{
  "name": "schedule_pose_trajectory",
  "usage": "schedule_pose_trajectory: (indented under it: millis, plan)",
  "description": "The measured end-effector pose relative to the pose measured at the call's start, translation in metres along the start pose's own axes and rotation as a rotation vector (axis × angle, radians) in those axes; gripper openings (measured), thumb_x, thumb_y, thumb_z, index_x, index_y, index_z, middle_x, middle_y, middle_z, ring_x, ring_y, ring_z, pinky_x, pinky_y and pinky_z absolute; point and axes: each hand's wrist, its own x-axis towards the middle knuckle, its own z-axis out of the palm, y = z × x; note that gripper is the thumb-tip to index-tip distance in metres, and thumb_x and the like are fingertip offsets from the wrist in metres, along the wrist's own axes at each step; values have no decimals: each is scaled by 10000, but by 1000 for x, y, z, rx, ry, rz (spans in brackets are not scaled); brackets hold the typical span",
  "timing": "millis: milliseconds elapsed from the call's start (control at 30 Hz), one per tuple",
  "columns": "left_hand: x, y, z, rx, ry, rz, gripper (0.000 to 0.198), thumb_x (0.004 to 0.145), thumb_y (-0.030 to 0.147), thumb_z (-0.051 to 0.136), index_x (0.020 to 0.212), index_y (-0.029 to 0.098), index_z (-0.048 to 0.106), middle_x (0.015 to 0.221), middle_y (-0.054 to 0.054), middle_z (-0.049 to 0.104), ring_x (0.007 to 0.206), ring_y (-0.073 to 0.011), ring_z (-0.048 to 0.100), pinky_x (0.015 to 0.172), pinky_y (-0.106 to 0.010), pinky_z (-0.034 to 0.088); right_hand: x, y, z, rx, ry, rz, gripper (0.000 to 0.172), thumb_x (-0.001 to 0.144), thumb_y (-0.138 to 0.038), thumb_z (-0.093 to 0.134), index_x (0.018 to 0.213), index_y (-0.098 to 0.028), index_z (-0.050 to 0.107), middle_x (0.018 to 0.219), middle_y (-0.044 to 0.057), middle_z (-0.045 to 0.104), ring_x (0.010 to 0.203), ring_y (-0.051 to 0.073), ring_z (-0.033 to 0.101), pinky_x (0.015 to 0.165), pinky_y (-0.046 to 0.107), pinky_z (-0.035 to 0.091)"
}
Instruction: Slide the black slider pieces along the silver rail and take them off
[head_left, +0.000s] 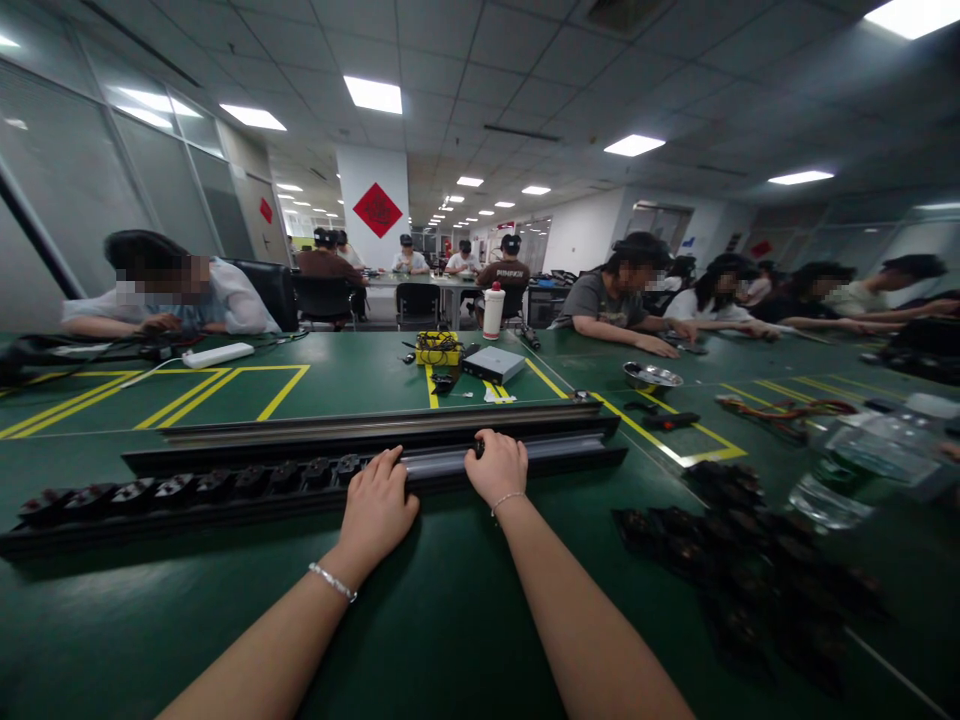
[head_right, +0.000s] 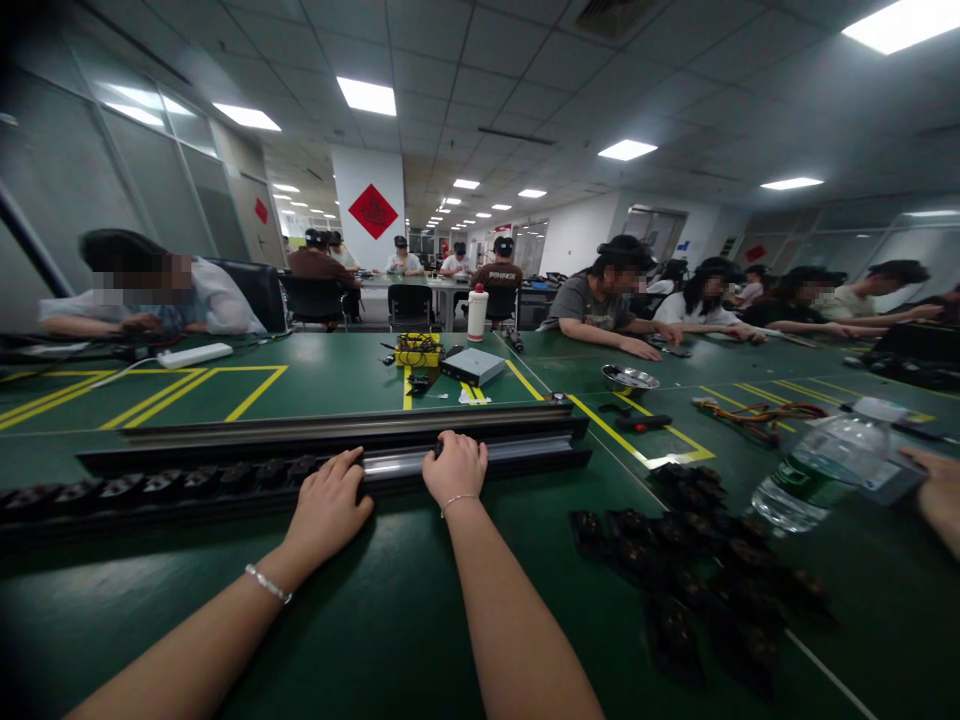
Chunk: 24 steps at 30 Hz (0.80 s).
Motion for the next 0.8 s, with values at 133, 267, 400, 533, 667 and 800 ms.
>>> schedule_pose_trajectory:
  millis: [133, 267, 400, 533, 667, 800]
  plan:
    - [0, 0, 1, 0, 5, 9, 260, 746, 221, 439, 948, 180, 597, 1390, -82, 443, 1266, -251, 390, 988, -420, 347, 2, 2, -3, 0, -27, 14, 256, 761, -253, 485, 989, -231, 599, 1006, 36, 645, 1038, 193, 506, 1022, 403, 179]
    - [0, 0, 0, 12, 1, 7, 255, 750, 223, 434, 943, 184, 597, 1391, -75, 443, 1266, -246, 393, 988, -412, 350, 3, 4, -6, -3, -43, 16, 271, 760, -251, 486, 1007, -229, 595, 1000, 41, 644, 1034, 192, 511, 1030, 415, 173]
    - [1, 0, 0, 7, -2, 10, 263, 745, 225, 445, 950, 176, 600, 1390, -87, 444, 1263, -255, 395, 980, -421, 359, 3, 8, -4, -12, -4, 4, 297, 760, -274, 491, 1034, -224, 593, 1069, 53, 628, 1097, 201, 477, 1044, 428, 159]
    - [0, -1, 1, 22, 7, 17, 266, 747, 228, 446, 957, 172, 599, 1392, -87, 442, 1259, -253, 399, 980, -416, 359, 1, 13, 0, -68, 84, 0, 307, 743, -346, 521, 999, -207, 619, 1117, 79, 606, 1173, 245, 413, 1049, 455, 140]
    - [0, -1, 1, 42, 20, 21, 263, 744, 228, 443, 952, 171, 594, 1384, -80, 453, 1255, -253, 404, 970, -415, 366, 2, 14, -1, -81, 79, 3, 282, 744, -357, 516, 954, -210, 635, 1052, 75, 624, 1080, 233, 472, 1033, 434, 174]
    - [0, 0, 0, 37, 11, 18, 259, 743, 233, 447, 947, 172, 595, 1379, -83, 458, 1253, -256, 408, 963, -417, 374, 3, 13, -3, -83, 71, 14, 273, 740, -353, 522, 947, -219, 638, 1042, 74, 626, 1064, 233, 475, 1020, 421, 187]
